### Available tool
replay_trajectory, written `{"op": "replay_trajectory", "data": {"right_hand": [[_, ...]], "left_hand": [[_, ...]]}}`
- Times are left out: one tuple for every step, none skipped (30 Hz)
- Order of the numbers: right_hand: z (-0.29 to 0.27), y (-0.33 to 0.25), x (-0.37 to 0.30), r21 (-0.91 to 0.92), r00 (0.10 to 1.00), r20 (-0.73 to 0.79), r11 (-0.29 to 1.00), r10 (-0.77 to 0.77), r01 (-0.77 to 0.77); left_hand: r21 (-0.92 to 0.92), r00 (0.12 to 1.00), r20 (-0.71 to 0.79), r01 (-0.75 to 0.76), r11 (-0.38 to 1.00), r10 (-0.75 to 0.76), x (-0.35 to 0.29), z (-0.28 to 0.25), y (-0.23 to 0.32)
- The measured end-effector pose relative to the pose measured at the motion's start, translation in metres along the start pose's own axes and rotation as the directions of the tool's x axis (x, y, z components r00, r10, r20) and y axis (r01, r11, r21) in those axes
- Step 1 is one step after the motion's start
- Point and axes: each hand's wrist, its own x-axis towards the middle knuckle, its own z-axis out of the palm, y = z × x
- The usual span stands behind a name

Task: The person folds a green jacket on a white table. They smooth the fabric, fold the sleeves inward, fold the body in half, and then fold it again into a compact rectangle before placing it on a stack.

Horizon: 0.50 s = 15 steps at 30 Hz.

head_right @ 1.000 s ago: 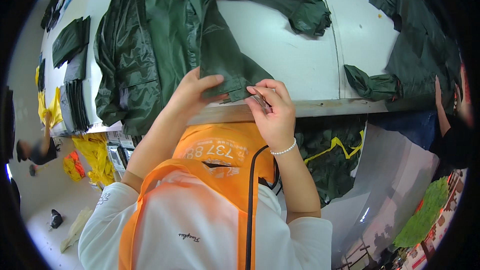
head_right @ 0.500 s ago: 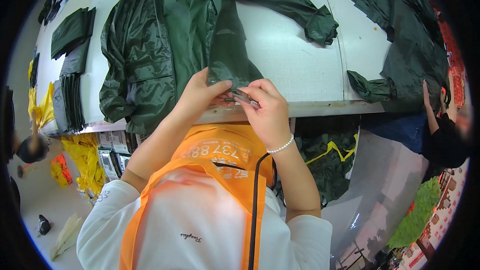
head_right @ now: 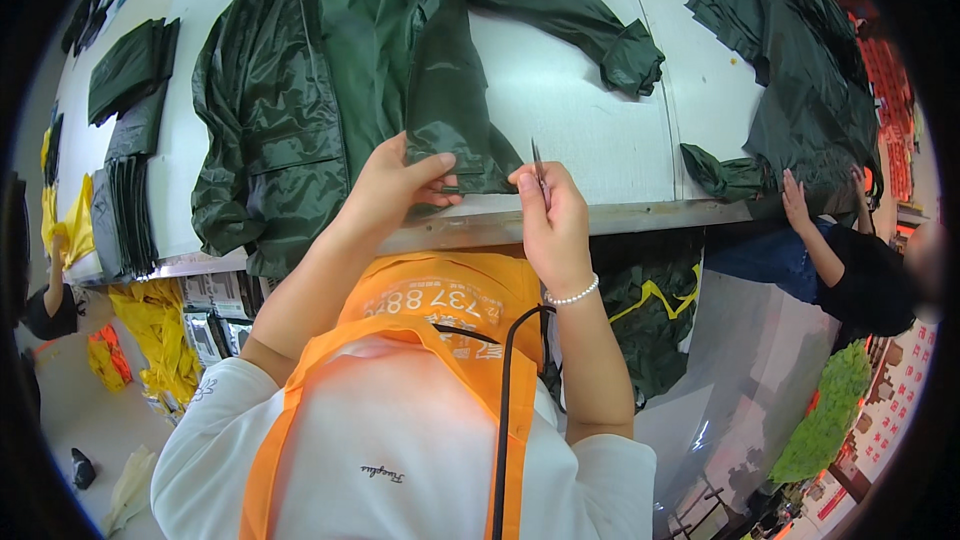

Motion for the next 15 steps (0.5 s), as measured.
{"op": "replay_trajectory", "data": {"right_hand": [[-0.002, -0.001, -0.002, -0.068, 0.997, 0.028, 0.995, -0.069, 0.071], [-0.003, -0.003, -0.002, -0.134, 0.989, 0.062, 0.981, -0.137, 0.144], [-0.005, -0.006, -0.002, -0.19, 0.979, 0.084, 0.962, -0.185, 0.197], [-0.007, -0.011, -0.001, -0.245, 0.967, 0.107, 0.937, -0.231, 0.251], [-0.008, -0.014, 0.0, -0.295, 0.952, 0.134, 0.907, -0.274, 0.302], [-0.01, -0.017, 0.001, -0.328, 0.946, 0.165, 0.889, -0.28, 0.32], [-0.012, -0.02, 0.002, -0.359, 0.938, 0.197, 0.87, -0.284, 0.339], [-0.014, -0.022, 0.003, -0.391, 0.931, 0.226, 0.849, -0.287, 0.357], [-0.014, -0.021, 0.005, -0.417, 0.918, 0.238, 0.82, -0.318, 0.392], [-0.013, -0.019, 0.007, -0.442, 0.903, 0.251, 0.789, -0.348, 0.427], [-0.012, -0.018, 0.009, -0.463, 0.887, 0.267, 0.757, -0.378, 0.462], [-0.012, -0.019, 0.011, -0.475, 0.884, 0.268, 0.745, -0.383, 0.467], [-0.012, -0.02, 0.012, -0.487, 0.881, 0.27, 0.734, -0.389, 0.474], [-0.012, -0.021, 0.013, -0.5, 0.88, 0.271, 0.724, -0.39, 0.475], [-0.013, -0.021, 0.015, -0.507, 0.875, 0.283, 0.714, -0.392, 0.483]], "left_hand": [[0.006, 1.0, 0.002, 0.009, 1.0, -0.009, 0.0, -0.001, 0.0], [0.012, 1.0, 0.002, 0.016, 1.0, -0.016, 0.001, -0.001, 0.001], [0.017, 1.0, 0.011, 0.008, 1.0, -0.009, 0.0, 0.0, 0.002], [0.022, 1.0, 0.02, 0.001, 1.0, -0.001, -0.001, 0.002, 0.005], [0.028, 1.0, 0.027, -0.005, 1.0, 0.004, -0.001, 0.002, 0.006], [0.031, 1.0, 0.026, -0.007, 0.999, 0.006, -0.001, 0.003, 0.006], [0.034, 1.0, 0.024, -0.009, 0.999, 0.008, 0.0, 0.004, 0.006], [0.037, 1.0, 0.026, -0.01, 0.999, 0.009, 0.001, 0.005, 0.006], [0.042, 1.0, 0.03, -0.01, 0.999, 0.009, 0.001, 0.007, 0.007], [0.048, 0.999, 0.033, -0.01, 0.999, 0.009, 0.0, 0.009, 0.008], [0.054, 0.999, 0.034, -0.011, 0.998, 0.009, -0.001, 0.01, 0.009], [0.053, 1.0, 0.031, -0.006, 0.999, 0.004, 0.0, 0.011, 0.009], [0.052, 1.0, 0.027, -0.002, 0.999, 0.0, 0.0, 0.012, 0.009], [0.051, 1.0, 0.025, 0.007, 0.999, -0.009, 0.001, 0.013, 0.008], [0.051, 1.0, 0.017, -0.003, 0.999, 0.002, 0.002, 0.014, 0.007]]}}
